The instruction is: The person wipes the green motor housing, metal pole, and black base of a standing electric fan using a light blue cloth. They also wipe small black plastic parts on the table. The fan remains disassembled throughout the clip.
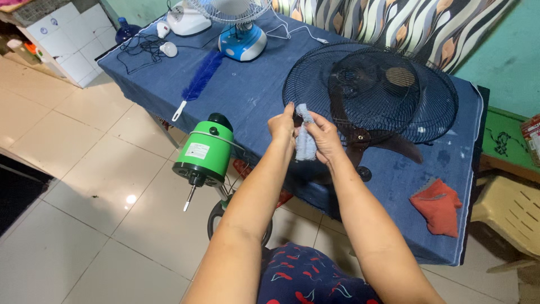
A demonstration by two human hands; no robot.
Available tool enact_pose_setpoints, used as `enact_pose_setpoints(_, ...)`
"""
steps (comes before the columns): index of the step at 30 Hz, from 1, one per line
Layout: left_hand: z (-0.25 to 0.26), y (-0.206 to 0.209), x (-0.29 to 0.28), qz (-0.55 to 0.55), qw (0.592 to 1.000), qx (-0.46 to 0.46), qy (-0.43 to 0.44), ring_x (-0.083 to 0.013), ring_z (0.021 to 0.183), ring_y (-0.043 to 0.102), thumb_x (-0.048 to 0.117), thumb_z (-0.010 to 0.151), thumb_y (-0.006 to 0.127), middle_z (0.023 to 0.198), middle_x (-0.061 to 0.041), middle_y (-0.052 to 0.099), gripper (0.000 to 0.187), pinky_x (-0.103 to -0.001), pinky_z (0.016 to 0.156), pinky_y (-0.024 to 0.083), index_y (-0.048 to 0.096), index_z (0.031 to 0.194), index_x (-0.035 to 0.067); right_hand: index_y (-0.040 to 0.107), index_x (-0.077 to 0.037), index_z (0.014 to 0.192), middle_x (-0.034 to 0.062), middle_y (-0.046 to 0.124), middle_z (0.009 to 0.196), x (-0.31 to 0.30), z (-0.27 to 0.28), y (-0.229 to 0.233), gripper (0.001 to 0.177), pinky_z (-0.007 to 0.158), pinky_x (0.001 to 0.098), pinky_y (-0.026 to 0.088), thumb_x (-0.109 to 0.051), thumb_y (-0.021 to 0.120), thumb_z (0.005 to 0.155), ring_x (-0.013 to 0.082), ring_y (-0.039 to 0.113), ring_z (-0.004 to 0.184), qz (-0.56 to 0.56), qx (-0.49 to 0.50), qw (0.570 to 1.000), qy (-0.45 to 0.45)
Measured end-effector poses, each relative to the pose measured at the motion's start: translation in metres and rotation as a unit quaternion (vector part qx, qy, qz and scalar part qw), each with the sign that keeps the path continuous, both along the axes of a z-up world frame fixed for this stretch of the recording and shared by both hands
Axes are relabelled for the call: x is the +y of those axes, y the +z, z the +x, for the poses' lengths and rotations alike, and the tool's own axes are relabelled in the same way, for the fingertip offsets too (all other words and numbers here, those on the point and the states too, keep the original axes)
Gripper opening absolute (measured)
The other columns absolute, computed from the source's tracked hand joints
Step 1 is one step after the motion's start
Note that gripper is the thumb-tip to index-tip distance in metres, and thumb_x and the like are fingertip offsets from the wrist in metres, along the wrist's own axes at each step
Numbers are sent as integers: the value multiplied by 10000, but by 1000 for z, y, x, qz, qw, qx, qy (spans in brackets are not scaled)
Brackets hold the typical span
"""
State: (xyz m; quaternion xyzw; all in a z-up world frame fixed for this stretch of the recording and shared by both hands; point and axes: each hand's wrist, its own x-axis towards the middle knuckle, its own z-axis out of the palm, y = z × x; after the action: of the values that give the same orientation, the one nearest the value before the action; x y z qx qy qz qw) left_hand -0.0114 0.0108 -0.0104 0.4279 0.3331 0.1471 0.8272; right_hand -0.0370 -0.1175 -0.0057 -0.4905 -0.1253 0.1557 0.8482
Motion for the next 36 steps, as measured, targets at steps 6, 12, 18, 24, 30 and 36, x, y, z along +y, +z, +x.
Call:
enact_pose_setpoints(6, -8, -6, -10, 150, 987, 41, 34, -179, 599, 648, 351, 850, 769, 713, -127, 729, 422, -360, 610, 519, 748, 717, -48, 692, 4, 1137, 32, 731, 1026, 12, -7, -8, 295, 790, 250, 557, -65, 799, 871, 73, 657, 895, -113, -144, 976, -121)
enact_pose_setpoints(12, -14, -13, -22, 111, 994, -1, 5, -181, 568, 574, 320, 890, 757, 691, -136, 673, 446, -385, 541, 484, 690, 679, -68, 721, 3, 1005, 4, 668, 842, 8, 5, -17, 212, 631, 244, 483, -208, 738, 999, 63, 568, 717, -90, -72, 982, -152)
enact_pose_setpoints(18, -32, 5, -30, -88, 994, -48, -41, -195, 512, 591, 373, 911, 727, 698, -100, 696, 404, -342, 476, 482, 704, 782, -9, 701, -59, 1107, 44, 674, 832, -12, -11, -13, 330, 615, 287, 560, -354, 618, 984, 132, 644, 680, 45, 35, 997, -58)
enact_pose_setpoints(24, -52, 21, -33, -111, 991, -68, -8, -178, 546, 489, 325, 928, 763, 739, -99, 683, 373, -361, 470, 414, 734, 838, -35, 582, -38, 1411, 41, 688, 1222, 1, -46, -4, 459, 827, 257, 549, -215, 682, 999, 98, 631, 962, 27, -75, 994, -76)
enact_pose_setpoints(30, -64, 20, -20, -134, 984, -94, -64, -188, 609, 650, 204, 915, 752, 768, -111, 700, 270, -351, 547, 548, 712, 853, -56, 635, -2, 1336, 85, 704, 1187, 17, -57, -3, 369, 915, 306, 545, -153, 699, 1006, 143, 648, 1041, -161, -245, 925, -242)
enact_pose_setpoints(36, -73, 4, -2, -99, 983, -95, -118, -157, 545, 575, 177, 828, 844, 698, -74, 640, 255, -311, 484, 474, 670, 776, -2, 609, -18, 1250, 182, 727, 1006, 35, -61, -25, 292, 783, 381, 558, -228, 525, 1066, 261, 727, 909, -297, -301, 824, -377)
